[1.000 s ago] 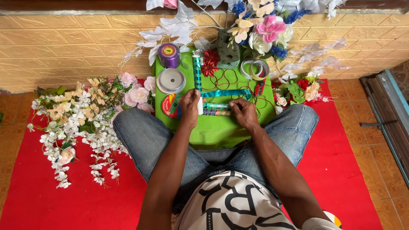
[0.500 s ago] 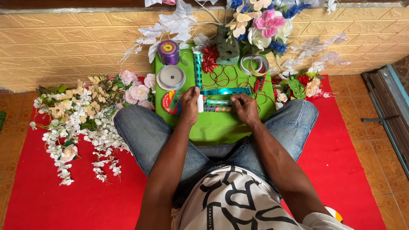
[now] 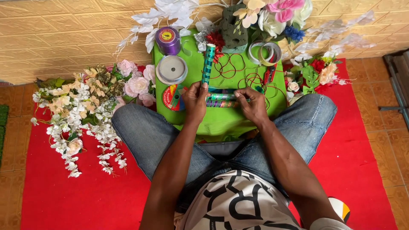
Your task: Wrapping decorative tape around a floral stick at a design station.
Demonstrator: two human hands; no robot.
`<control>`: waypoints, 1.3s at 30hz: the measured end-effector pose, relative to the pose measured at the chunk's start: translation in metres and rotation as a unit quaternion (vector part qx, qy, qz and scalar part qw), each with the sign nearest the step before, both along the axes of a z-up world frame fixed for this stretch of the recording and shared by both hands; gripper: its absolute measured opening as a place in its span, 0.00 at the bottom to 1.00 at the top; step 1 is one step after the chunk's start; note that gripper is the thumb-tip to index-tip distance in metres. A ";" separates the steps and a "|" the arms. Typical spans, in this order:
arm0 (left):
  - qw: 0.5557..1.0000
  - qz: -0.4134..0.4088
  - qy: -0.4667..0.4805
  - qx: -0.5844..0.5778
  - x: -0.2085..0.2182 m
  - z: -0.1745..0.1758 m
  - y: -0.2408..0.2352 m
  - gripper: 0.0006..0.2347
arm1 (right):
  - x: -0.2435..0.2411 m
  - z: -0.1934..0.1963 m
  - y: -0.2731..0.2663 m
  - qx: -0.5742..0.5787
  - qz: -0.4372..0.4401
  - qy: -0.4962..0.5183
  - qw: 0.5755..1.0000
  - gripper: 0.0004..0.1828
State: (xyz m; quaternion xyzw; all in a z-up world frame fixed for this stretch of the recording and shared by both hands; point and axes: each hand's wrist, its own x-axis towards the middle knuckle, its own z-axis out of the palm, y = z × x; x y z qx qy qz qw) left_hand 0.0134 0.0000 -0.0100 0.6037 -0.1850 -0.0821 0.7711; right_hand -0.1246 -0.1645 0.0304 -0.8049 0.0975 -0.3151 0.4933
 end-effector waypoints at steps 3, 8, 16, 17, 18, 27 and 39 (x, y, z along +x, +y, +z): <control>0.999 0.008 -0.028 0.023 -0.010 0.021 0.002 0.08 | 0.001 0.001 0.003 0.020 0.003 0.000 1.000 0.04; 0.997 -0.059 -0.029 0.050 -0.015 0.023 0.004 0.09 | 0.003 -0.012 -0.009 0.183 -0.009 -0.041 0.982 0.05; 0.974 -0.201 0.066 0.079 -0.022 0.011 0.007 0.10 | 0.002 0.013 -0.022 0.251 0.004 -0.042 0.967 0.14; 0.972 -0.205 0.072 0.087 -0.023 0.013 0.008 0.10 | 0.004 0.017 -0.021 0.257 0.018 -0.044 0.965 0.16; 0.971 -0.206 0.076 0.093 -0.022 0.017 0.009 0.10 | 0.010 0.021 -0.021 0.262 0.035 -0.047 0.963 0.18; 0.957 -0.242 0.120 0.105 -0.028 0.015 0.007 0.10 | 0.013 0.030 -0.019 0.209 0.030 -0.071 0.975 0.19; 0.956 -0.240 0.131 0.107 -0.031 0.032 0.012 0.10 | 0.019 -0.018 -0.030 0.128 -0.007 -0.098 0.987 0.20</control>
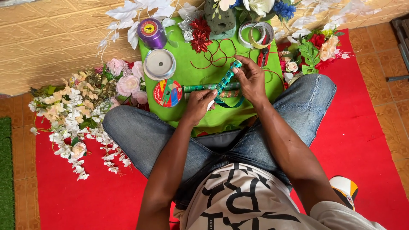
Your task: Wrapping decorative tape around a floral stick at a design station.
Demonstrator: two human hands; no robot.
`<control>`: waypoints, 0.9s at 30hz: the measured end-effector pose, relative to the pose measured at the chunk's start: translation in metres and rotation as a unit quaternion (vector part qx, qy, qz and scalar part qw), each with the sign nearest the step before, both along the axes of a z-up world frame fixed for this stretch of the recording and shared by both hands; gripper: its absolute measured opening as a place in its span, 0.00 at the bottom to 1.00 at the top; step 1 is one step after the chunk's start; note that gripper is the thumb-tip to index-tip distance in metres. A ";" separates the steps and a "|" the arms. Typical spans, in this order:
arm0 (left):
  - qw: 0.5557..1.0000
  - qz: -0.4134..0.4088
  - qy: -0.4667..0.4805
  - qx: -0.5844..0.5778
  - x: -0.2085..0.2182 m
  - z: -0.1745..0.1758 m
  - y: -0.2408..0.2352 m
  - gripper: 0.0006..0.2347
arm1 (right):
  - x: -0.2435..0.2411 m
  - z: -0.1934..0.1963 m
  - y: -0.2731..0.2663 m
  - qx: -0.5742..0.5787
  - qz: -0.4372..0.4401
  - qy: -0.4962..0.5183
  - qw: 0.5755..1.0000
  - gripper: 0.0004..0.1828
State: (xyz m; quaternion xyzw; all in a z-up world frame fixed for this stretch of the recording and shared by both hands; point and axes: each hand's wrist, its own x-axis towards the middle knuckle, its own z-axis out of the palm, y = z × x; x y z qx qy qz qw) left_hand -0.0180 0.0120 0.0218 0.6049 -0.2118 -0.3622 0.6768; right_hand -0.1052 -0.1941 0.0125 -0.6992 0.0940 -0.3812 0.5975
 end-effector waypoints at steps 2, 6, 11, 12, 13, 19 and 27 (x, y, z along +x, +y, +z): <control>1.000 0.000 -0.007 -0.001 0.001 -0.003 -0.002 0.10 | 0.001 -0.005 -0.001 0.005 -0.001 -0.004 1.000 0.20; 0.999 -0.001 -0.045 0.009 0.007 -0.029 -0.004 0.10 | 0.000 0.004 0.006 -0.006 -0.003 -0.004 1.000 0.18; 0.986 0.032 -0.161 0.042 0.004 0.006 -0.001 0.09 | -0.004 0.009 0.011 0.038 0.004 0.009 0.999 0.20; 0.971 0.055 -0.224 0.059 0.004 0.013 0.001 0.09 | -0.004 0.011 0.012 0.044 0.000 0.015 0.999 0.19; 0.970 0.059 -0.228 0.055 0.004 0.006 0.000 0.09 | -0.007 0.012 0.014 0.039 0.003 0.010 0.999 0.19; 0.940 0.157 -0.288 0.097 0.008 0.005 -0.002 0.11 | -0.013 0.010 0.030 -0.027 -0.004 0.117 0.993 0.08; 0.947 0.162 -0.266 0.079 0.001 0.000 -0.003 0.09 | -0.015 0.037 0.051 -0.028 0.086 0.158 0.983 0.08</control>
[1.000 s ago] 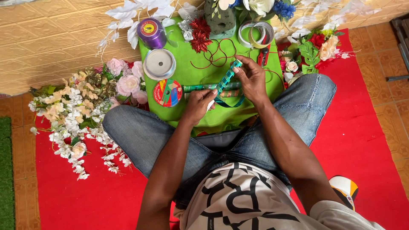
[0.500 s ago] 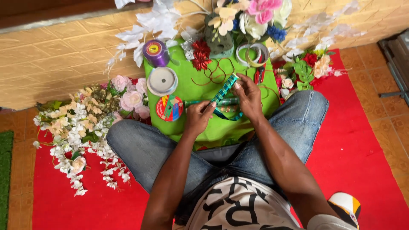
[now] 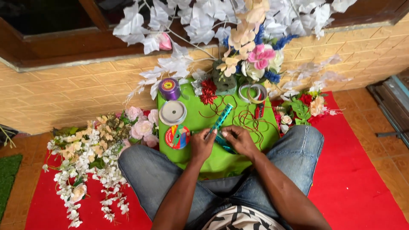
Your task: Wrapping decorative tape around a floral stick at a design station.
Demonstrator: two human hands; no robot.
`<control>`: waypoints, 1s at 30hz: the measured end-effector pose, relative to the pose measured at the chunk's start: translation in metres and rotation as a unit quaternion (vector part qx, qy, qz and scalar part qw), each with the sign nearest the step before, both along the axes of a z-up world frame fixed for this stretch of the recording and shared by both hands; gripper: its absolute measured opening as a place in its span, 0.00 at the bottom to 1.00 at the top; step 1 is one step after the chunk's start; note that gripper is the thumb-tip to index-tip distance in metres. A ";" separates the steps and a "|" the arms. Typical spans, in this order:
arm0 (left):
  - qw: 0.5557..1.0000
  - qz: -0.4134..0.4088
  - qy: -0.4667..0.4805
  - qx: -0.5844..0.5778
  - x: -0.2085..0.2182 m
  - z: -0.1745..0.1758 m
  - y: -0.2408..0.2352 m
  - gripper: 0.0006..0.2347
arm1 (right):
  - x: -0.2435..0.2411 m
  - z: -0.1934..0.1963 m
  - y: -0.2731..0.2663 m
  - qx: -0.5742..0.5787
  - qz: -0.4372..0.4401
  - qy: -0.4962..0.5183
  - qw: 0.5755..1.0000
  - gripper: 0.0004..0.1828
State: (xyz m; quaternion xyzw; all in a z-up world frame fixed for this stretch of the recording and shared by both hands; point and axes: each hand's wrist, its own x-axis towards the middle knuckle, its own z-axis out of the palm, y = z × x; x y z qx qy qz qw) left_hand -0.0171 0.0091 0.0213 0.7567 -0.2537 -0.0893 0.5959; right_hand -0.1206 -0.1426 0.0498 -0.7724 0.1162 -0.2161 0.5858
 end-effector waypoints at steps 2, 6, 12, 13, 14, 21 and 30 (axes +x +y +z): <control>1.000 -0.005 -0.010 -0.008 0.001 0.002 -0.004 0.09 | 0.002 0.007 0.000 0.001 0.010 0.003 1.000 0.08; 0.997 -0.009 -0.071 -0.003 0.005 -0.011 -0.007 0.13 | 0.004 -0.003 -0.001 0.023 0.039 0.005 0.999 0.07; 0.999 -0.001 0.038 -0.029 -0.003 -0.004 -0.005 0.08 | 0.002 -0.022 0.003 0.005 0.053 0.010 0.999 0.03; 0.999 -0.002 0.036 -0.031 -0.003 -0.004 -0.006 0.08 | 0.001 -0.016 0.004 0.003 0.053 0.009 0.999 0.03; 0.999 0.001 0.038 -0.033 -0.003 -0.003 -0.005 0.08 | 0.001 -0.010 0.004 -0.004 0.048 0.003 0.999 0.04; 0.998 0.018 0.044 -0.037 -0.001 -0.015 -0.009 0.10 | 0.000 0.003 0.007 -0.007 0.037 -0.024 0.999 0.07; 0.997 0.027 0.063 -0.046 -0.005 0.005 -0.006 0.10 | 0.000 0.019 0.015 0.011 0.018 -0.015 1.000 0.08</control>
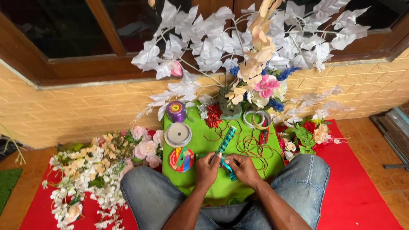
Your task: Wrapping decorative tape around a floral stick at a design station.
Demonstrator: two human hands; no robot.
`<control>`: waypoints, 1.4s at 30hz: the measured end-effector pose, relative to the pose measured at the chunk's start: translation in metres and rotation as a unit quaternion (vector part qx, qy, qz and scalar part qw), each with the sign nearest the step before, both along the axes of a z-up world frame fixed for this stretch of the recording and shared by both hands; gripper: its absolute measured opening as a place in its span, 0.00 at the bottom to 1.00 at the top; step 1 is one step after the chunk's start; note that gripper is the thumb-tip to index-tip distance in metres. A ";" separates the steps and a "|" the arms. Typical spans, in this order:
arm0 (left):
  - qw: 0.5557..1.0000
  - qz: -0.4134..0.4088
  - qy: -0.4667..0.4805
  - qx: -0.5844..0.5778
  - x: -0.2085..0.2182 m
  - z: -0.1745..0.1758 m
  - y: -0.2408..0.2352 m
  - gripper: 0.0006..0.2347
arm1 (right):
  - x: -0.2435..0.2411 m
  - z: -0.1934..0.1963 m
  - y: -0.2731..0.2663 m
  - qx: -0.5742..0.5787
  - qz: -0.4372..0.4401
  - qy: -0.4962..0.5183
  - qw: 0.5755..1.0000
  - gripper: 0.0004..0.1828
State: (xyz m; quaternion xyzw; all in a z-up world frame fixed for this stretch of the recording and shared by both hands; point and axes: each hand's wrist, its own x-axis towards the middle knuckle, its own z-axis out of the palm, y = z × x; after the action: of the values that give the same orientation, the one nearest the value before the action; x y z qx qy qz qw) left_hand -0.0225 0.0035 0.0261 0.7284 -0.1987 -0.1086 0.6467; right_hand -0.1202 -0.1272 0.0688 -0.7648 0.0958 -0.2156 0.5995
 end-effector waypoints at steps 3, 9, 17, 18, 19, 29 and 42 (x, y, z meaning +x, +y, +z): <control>1.000 0.003 0.013 -0.018 -0.002 -0.004 -0.002 0.09 | 0.000 0.001 -0.002 -0.003 -0.006 0.005 1.000 0.10; 0.999 -0.005 -0.035 0.003 -0.003 0.013 -0.003 0.14 | 0.002 -0.037 -0.014 -0.016 0.013 0.061 0.998 0.10; 0.999 0.008 -0.044 -0.006 -0.006 0.007 0.001 0.13 | -0.003 -0.030 -0.009 -0.031 0.004 0.065 0.997 0.11; 0.999 0.007 -0.040 -0.011 -0.001 0.008 -0.003 0.13 | 0.001 -0.029 -0.012 -0.035 0.005 0.058 0.998 0.10; 0.999 0.003 -0.047 -0.015 0.004 0.008 -0.004 0.13 | 0.005 -0.027 -0.013 -0.038 0.000 0.052 0.998 0.10; 0.995 0.065 -0.069 -0.016 0.021 -0.013 0.007 0.13 | -0.007 -0.035 -0.026 -0.062 -0.049 0.035 0.996 0.12; 0.996 0.077 -0.034 -0.016 0.030 0.002 0.012 0.18 | -0.006 -0.053 -0.064 -0.074 -0.212 0.056 0.973 0.19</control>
State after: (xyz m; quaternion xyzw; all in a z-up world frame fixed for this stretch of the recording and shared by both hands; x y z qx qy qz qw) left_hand 0.0076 0.0157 0.0277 0.7340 -0.1661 -0.0306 0.6578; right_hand -0.1264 -0.1908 0.0157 -0.7802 0.2733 -0.3012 0.4753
